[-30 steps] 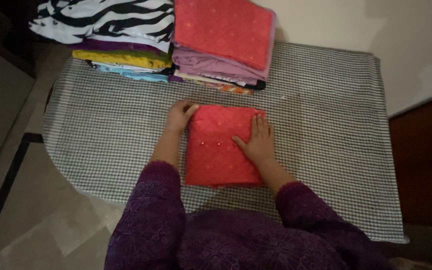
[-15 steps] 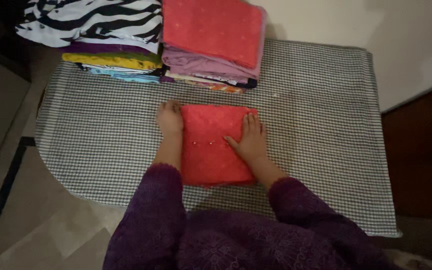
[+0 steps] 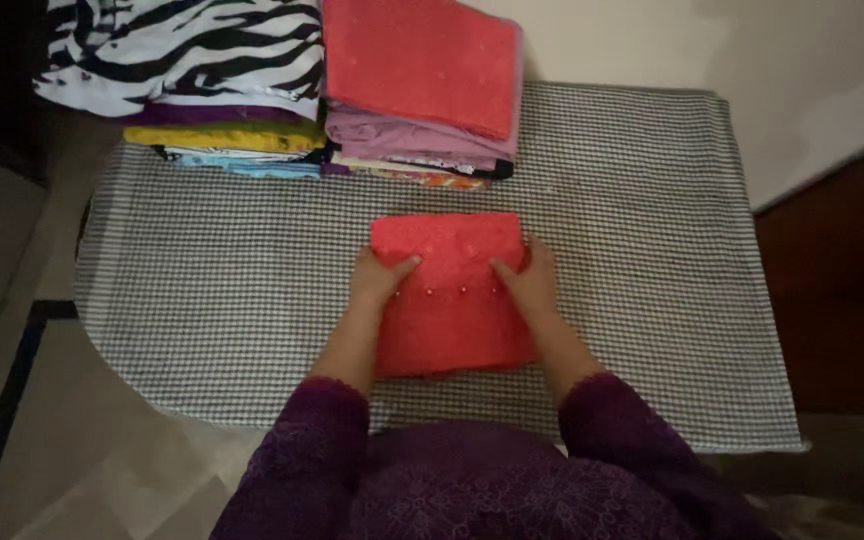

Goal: The person picks up a red garment from a bed, moves to a table, and folds the garment into a flat rectangle before placing it on a stack of other folded clothes.

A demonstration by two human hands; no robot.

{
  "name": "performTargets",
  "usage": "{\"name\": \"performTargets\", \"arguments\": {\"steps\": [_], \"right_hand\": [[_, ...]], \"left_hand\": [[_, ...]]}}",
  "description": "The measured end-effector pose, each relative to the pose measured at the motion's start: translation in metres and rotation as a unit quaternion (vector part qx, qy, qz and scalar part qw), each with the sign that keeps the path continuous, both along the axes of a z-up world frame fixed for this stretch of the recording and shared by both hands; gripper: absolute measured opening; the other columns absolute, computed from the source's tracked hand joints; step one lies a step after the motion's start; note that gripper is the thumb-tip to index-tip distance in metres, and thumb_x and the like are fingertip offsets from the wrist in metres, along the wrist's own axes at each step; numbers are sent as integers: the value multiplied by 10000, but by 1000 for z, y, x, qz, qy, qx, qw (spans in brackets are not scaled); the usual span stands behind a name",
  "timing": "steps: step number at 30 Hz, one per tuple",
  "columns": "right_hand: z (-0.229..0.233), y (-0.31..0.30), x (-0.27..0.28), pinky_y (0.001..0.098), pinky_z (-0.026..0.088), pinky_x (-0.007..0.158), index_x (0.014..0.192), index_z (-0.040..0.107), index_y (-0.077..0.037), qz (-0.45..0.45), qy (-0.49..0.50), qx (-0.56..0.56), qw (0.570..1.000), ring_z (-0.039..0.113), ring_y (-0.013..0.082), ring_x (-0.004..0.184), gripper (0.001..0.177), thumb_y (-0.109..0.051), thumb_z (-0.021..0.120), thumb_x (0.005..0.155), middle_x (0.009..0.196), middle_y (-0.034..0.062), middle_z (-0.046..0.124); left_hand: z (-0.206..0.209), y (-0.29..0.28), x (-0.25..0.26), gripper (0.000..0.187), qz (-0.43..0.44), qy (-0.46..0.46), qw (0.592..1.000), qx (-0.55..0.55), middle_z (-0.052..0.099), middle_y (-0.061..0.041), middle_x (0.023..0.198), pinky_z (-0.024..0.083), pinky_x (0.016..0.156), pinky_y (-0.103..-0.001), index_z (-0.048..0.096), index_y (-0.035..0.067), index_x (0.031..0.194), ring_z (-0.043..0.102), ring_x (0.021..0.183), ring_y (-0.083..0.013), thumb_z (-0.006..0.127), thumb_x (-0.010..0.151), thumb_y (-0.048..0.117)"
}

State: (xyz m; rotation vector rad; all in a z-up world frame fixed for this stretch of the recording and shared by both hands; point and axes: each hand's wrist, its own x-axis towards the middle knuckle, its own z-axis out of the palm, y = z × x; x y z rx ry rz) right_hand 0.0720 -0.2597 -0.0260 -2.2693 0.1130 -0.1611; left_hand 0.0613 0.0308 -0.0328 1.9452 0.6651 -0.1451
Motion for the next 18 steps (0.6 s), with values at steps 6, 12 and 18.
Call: {"name": "performTargets", "arguments": {"steps": [6,12,18], "right_hand": [[48,-13,-8,449,547,1003,1419,545,-16,6,279,201,939,684,329,1169,846,-292,875,691,1305,174,688],[101,1,-11,432,575,943,1315,654,3,63,314,313,894,723,295,1062,622,-131,794,725,1215,153,743],[179,51,-5,372,590,886,1167,727,-18,175,174,209,946,732,239,970,422,-16,781,749,1087,118,772]], "left_hand": [[-7,15,4,891,-150,-199,967,-52,722,-177,1223,558,935,-432,621,-13,1291,694,1100,-306,964,561,365],[31,-10,-30,405,-157,-182,948,209,756,-145,1127,572,910,-440,752,62,1113,702,1020,-318,732,925,420],[-1,-3,-33,870,-250,209,864,-384,730,-194,1129,573,857,-440,701,-30,1232,697,947,-292,289,1002,700]]}}
